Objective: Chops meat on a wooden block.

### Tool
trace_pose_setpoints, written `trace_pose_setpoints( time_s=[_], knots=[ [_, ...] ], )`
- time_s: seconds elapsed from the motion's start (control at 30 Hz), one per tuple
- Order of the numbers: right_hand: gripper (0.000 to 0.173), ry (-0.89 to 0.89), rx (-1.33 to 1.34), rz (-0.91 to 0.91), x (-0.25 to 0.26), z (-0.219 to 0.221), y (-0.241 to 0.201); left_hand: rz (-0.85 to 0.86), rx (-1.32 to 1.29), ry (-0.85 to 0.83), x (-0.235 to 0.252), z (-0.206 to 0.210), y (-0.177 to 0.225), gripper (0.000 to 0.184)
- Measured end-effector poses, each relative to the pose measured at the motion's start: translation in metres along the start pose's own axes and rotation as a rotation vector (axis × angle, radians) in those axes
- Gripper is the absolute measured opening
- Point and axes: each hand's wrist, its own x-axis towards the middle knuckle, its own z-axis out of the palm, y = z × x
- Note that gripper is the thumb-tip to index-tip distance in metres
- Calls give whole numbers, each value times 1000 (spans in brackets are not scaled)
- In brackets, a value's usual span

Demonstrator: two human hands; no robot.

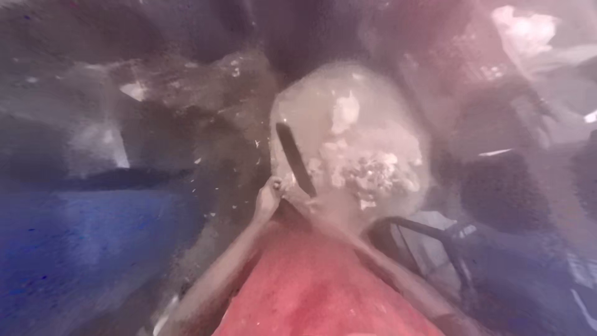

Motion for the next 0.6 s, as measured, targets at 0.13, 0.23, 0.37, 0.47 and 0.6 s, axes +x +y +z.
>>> trace_pose_setpoints(
  time_s=[0.13, 0.23, 0.37, 0.47, 0.6],
  knots=[
    [40, -208, -68, 346, -4, 0, 42, 18, -56, -33, 7, 3, 0, 32],
    [39, -155, -208, 219, -16, -2, 27, 134, -346, -154, -9, -10, 3, 44],
    [36, -159, -87, 141, -15, -2, 34, 251, -452, -58, -38, -15, 6, 39],
    [38, -203, 119, 368, -9, -7, 44, 290, -242, -269, -52, 4, -2, 69],
    [39, 94, 150, 408, -31, -31, 63, 487, 35, -465, -41, 69, 13, 89]
  ],
)
